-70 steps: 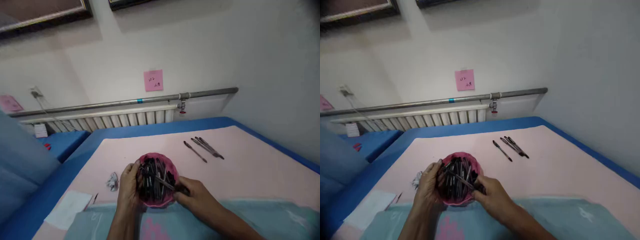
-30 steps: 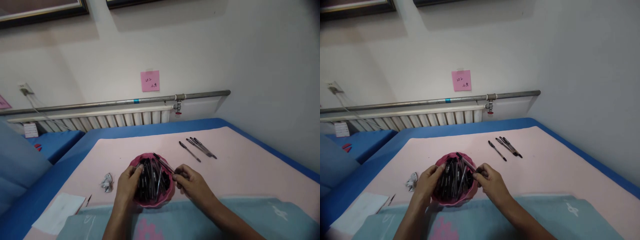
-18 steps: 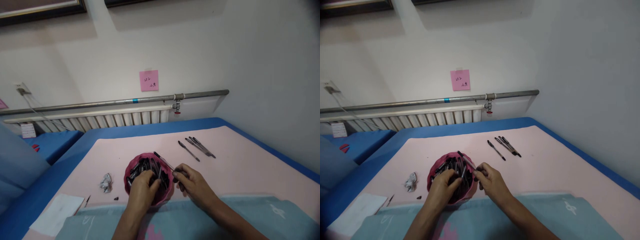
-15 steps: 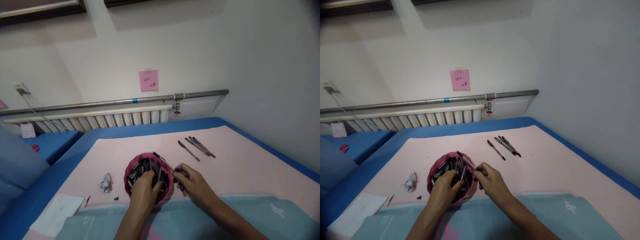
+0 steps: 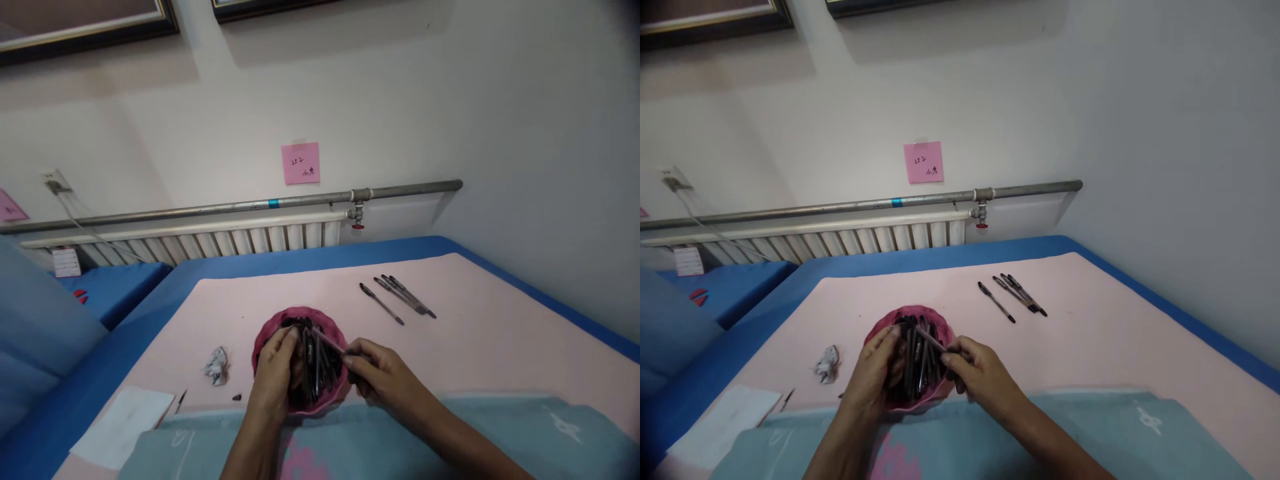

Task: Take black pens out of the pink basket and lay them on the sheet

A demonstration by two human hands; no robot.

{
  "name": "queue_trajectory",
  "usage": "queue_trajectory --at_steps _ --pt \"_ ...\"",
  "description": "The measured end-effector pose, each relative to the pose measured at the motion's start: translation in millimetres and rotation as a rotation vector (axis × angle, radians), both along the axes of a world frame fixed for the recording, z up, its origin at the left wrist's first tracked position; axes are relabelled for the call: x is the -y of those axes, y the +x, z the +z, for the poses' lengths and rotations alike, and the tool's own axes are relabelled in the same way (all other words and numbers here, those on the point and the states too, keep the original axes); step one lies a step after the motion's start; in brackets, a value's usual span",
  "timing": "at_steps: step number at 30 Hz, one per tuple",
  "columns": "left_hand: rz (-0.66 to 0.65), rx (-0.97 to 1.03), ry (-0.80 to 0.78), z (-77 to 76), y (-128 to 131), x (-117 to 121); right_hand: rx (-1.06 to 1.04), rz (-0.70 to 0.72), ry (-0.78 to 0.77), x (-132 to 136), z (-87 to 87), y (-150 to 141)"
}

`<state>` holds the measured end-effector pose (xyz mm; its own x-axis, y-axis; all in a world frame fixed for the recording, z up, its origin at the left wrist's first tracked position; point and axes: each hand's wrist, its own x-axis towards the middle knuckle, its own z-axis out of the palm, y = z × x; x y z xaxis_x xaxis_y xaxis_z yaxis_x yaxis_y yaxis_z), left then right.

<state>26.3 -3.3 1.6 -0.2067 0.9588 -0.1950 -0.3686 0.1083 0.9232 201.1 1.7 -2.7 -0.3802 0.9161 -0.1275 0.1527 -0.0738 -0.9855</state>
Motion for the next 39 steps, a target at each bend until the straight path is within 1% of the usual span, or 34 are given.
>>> queue_trajectory --at_steps 1,3,5,7,10,11,12,13,14,17,18,19,20,21,24,27,29,31,32,34,36,38,39 --pt "-0.062 0.091 -0.012 1.5 -0.8 0.0 0.006 0.028 -0.018 1.3 0.4 -1.3" --pt "-0.15 0.124 0.001 3.0 -2.0 0.1 0.031 0.075 -0.043 4.2 1.9 -4.4" --pt "-0.11 0.131 -0.005 2.9 -2.5 0.4 0.079 0.092 -0.017 7.4 4.2 -7.1" --pt "-0.057 0.131 -0.038 2.3 -2.0 0.5 0.175 0.074 0.102 10.5 6.8 -8.6" --pt "0.004 0.136 -0.08 2.3 -0.2 0.5 0.369 0.012 0.386 14.4 9.9 -8.9" --pt "0.018 0.14 -0.085 2.5 0.3 0.4 0.41 -0.009 0.444 15.3 10.7 -8.8" --pt "0.025 0.145 -0.085 2.8 0.4 0.4 0.421 -0.024 0.456 16.0 11.3 -9.0" --pt "0.027 0.152 -0.079 3.1 0.3 0.4 0.395 -0.024 0.414 16.5 11.8 -9.3" --pt "0.024 0.159 -0.069 3.3 -0.1 0.4 0.336 -0.008 0.323 16.6 12.1 -9.9" --pt "0.012 0.165 -0.046 3.1 -2.0 0.5 0.097 0.076 -0.062 15.5 11.8 -11.8" --pt "0.012 0.163 -0.045 2.6 -2.5 0.6 0.04 0.094 -0.15 14.8 11.5 -12.0" --pt "0.014 0.163 -0.044 1.8 -2.8 0.6 0.007 0.104 -0.196 14.1 11.6 -12.0" --pt "0.015 0.164 -0.041 0.9 -3.0 0.5 -0.001 0.107 -0.199 13.6 12.0 -11.7" --pt "0.02 0.167 -0.033 0.1 -3.3 0.4 0.009 0.113 -0.167 13.1 13.0 -11.2" --pt "0.062 0.179 -0.009 -0.6 -6.1 -0.6 0.119 0.121 -0.002 12.7 18.7 -8.5" --pt "0.144 0.196 0.009 4.2 -14.6 -1.8 0.24 0.091 0.128 11.9 25.0 -4.1" --pt "0.225 0.19 0.028 8.5 -23.1 -2.0 0.268 0.076 0.169 9.8 26.8 0.1" --pt "0.278 0.129 0.021 10.6 -31.8 -2.0 0.24 0.055 0.164 6.3 25.7 4.9" --pt "0.265 0.071 0.001 10.2 -35.6 -1.9 0.211 0.038 0.146 4.4 24.2 7.0" --pt "0.195 -0.1 -0.053 6.8 -41.3 -2.2 0.146 0.005 0.094 0.8 19.8 9.9" --pt "0.15 -0.263 -0.07 2.5 -43.9 -2.6 0.093 -0.008 0.046 -1.3 15.3 10.2" --pt "0.164 -0.339 -0.038 0.3 -42.6 -2.5 0.046 0.0 0.011 -1.2 12.4 7.9" --pt "0.168 -0.326 -0.019 0.4 -40.4 -2.0 0.024 0.006 -0.003 -0.3 11.9 6.0"
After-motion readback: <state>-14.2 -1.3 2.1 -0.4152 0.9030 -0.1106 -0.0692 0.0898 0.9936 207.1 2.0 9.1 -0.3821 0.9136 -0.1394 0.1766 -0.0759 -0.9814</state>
